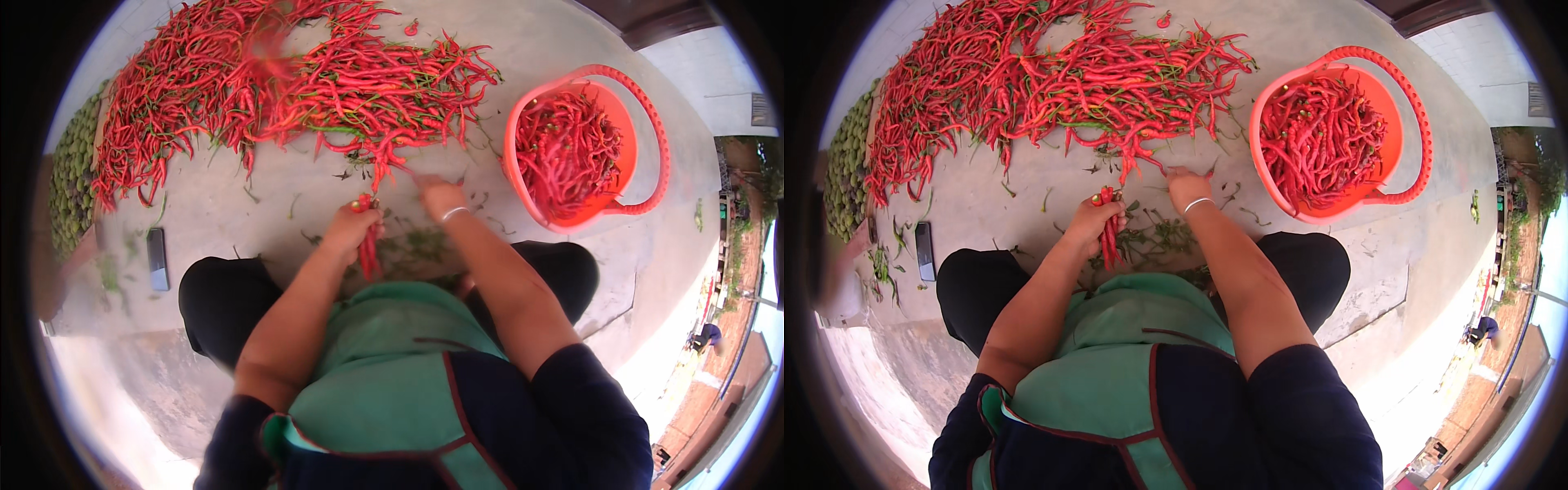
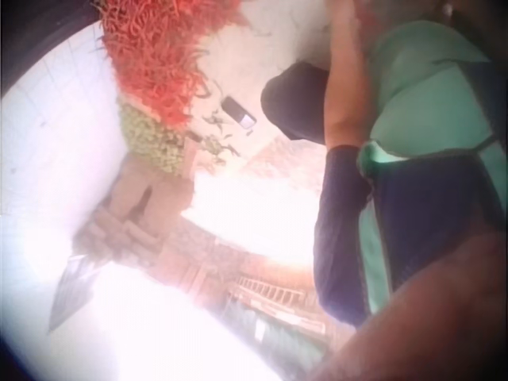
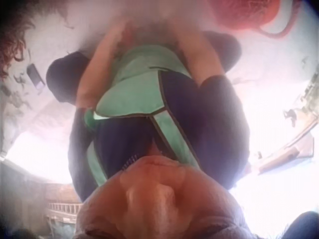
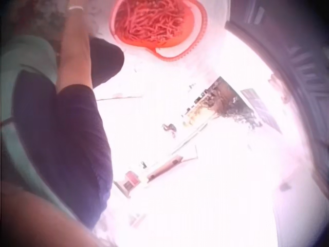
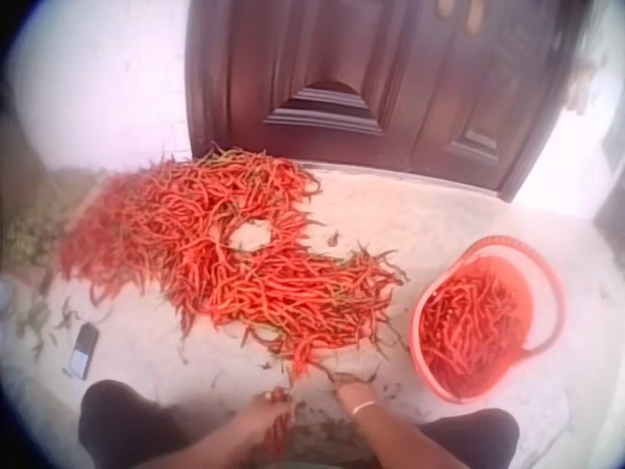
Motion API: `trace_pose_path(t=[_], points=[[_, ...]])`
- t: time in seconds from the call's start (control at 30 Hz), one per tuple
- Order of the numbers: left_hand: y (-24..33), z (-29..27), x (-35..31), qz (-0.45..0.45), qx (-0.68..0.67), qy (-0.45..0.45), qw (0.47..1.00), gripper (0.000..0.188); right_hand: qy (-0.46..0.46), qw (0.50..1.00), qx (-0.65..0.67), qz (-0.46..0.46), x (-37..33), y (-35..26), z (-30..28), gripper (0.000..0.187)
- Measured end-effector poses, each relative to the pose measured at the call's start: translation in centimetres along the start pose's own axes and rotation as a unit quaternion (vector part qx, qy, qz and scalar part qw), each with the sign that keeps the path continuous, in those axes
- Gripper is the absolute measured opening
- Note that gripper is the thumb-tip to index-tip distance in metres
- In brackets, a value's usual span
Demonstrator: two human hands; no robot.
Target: The person sorts red chili peppers by hand, picking them from a large pile on the floor and putting them into a red plastic basket.
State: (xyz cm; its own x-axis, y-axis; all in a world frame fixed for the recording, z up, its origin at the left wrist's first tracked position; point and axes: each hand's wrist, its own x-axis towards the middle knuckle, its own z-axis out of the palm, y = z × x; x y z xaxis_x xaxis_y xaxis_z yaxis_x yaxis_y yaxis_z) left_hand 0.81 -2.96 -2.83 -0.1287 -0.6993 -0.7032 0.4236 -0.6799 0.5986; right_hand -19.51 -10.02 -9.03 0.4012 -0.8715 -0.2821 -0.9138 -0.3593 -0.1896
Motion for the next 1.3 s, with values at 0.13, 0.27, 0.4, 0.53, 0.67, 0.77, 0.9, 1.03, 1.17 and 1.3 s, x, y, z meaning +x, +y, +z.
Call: trace_pose_path(t=[0.13,0.27,0.4,0.53,0.67,0.77,0.9,1.03,1.17,1.3], points=[[-0.1,-0.3,-0.4,0.020,-0.001,-0.009,1.000,0.009,0.006,0.995,-0.030,-0.095,-2.4,-0.8,-0.3,0.020],[0.0,0.0,-1.7,0.067,0.030,0.006,0.997,0.015,0.171,0.975,0.135,-0.044,-2.3,-3.3,-3.4,0.017],[0.9,0.8,-3.0,0.146,0.096,-0.036,0.984,0.018,0.057,0.846,0.530,0.001,-2.8,-5.5,-7.3,0.015],[0.7,1.3,-3.9,0.110,0.088,-0.083,0.987,0.017,0.005,0.842,0.539,0.025,-5.3,-7.2,-8.4,0.013],[0.1,1.7,-4.0,0.017,0.115,-0.051,0.992,0.013,0.209,0.959,0.170,-0.090,-6.2,-6.5,-6.3,0.013],[-0.5,0.6,-2.7,0.077,0.136,0.030,0.987,0.013,0.082,0.984,0.134,-0.084,-6.7,-4.1,-2.7,0.015],[0.6,0.8,-2.4,0.073,0.129,0.044,0.988,0.017,0.125,0.974,0.119,0.145,-4.4,1.2,-1.7,0.021],[0.0,0.7,-2.0,0.062,0.117,0.015,0.991,0.015,0.130,0.970,-0.049,0.199,-4.8,5.6,0.5,0.025],[0.1,0.2,-1.8,0.135,0.248,0.021,0.959,0.022,0.094,0.993,0.039,0.063,-4.8,3.0,-0.5,0.021],[0.2,1.8,-3.0,0.377,0.446,0.026,0.811,0.026,-0.003,0.960,0.279,0.003,-6.0,-3.0,-5.2,0.020]])
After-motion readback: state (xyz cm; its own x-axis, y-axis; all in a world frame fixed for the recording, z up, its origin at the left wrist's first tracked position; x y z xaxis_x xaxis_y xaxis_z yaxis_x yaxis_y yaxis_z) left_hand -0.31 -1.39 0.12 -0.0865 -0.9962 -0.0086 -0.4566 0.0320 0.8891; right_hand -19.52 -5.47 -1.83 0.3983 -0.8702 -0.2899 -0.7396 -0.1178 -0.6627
